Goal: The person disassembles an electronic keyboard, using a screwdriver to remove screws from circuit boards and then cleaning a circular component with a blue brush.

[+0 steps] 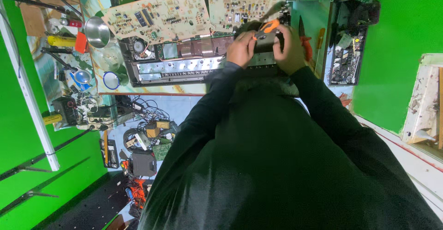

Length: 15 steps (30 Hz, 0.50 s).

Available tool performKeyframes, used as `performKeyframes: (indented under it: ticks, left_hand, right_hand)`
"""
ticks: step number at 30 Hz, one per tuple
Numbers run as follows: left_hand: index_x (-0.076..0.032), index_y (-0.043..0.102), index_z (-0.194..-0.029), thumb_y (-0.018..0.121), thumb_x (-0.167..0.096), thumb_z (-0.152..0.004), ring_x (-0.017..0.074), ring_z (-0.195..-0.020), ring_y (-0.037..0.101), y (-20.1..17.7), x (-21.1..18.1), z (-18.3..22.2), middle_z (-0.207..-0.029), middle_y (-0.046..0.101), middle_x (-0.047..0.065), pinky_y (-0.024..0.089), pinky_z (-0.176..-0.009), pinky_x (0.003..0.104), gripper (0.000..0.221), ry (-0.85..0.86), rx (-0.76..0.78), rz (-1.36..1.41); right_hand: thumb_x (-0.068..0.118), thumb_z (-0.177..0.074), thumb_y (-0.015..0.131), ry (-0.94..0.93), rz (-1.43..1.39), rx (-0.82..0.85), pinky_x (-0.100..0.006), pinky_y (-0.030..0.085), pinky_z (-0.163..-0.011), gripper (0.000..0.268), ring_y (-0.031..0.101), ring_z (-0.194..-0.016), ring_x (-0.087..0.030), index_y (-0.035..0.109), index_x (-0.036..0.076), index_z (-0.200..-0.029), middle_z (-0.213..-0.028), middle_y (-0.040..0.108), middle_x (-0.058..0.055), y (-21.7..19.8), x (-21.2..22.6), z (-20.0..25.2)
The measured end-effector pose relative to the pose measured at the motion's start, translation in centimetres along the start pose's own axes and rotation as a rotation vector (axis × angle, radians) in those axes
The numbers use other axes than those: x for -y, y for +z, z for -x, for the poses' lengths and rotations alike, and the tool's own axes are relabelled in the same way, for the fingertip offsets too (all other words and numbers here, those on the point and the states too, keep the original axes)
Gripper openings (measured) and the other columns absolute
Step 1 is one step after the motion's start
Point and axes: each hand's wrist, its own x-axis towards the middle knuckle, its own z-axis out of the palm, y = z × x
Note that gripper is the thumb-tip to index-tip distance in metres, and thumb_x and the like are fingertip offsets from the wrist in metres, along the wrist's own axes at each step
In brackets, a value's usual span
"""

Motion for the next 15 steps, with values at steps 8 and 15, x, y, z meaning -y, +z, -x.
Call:
performKeyframes:
  ticks: [8, 15]
  left_hand:
    - [-0.008, 0.071, -0.104, 0.068, -0.028, -0.100, 0.0355, -0.069, 0.067, -0.3, -1.7, -1.1, -0.077, 0.067, 0.016, 0.052, -0.062, 0.043, 0.021, -0.149, -0.039, 0.062]
    - [-0.006, 0.073, -0.104, 0.072, -0.033, -0.093, 0.0239, -0.050, 0.063, -1.3, -2.1, -1.3, -0.062, 0.063, 0.013, 0.047, -0.049, 0.036, 0.029, -0.160, -0.126, 0.109]
  right_hand:
    - [0.014, -0.108, 0.067, 0.113, -0.065, 0.015, -0.040, 0.057, -0.087, 0.023, 0.073, -0.099, -0.032, 0.062, 0.000, -0.126, -0.109, 0.073, -0.019, 0.9, -3.5, 0.3]
    - [0.019, -0.105, 0.072, 0.193, -0.087, 0.067, -0.034, 0.054, -0.078, 0.023, 0.071, -0.087, -0.022, 0.072, 0.000, -0.118, -0.097, 0.074, -0.014, -0.8, -2.5, -0.3]
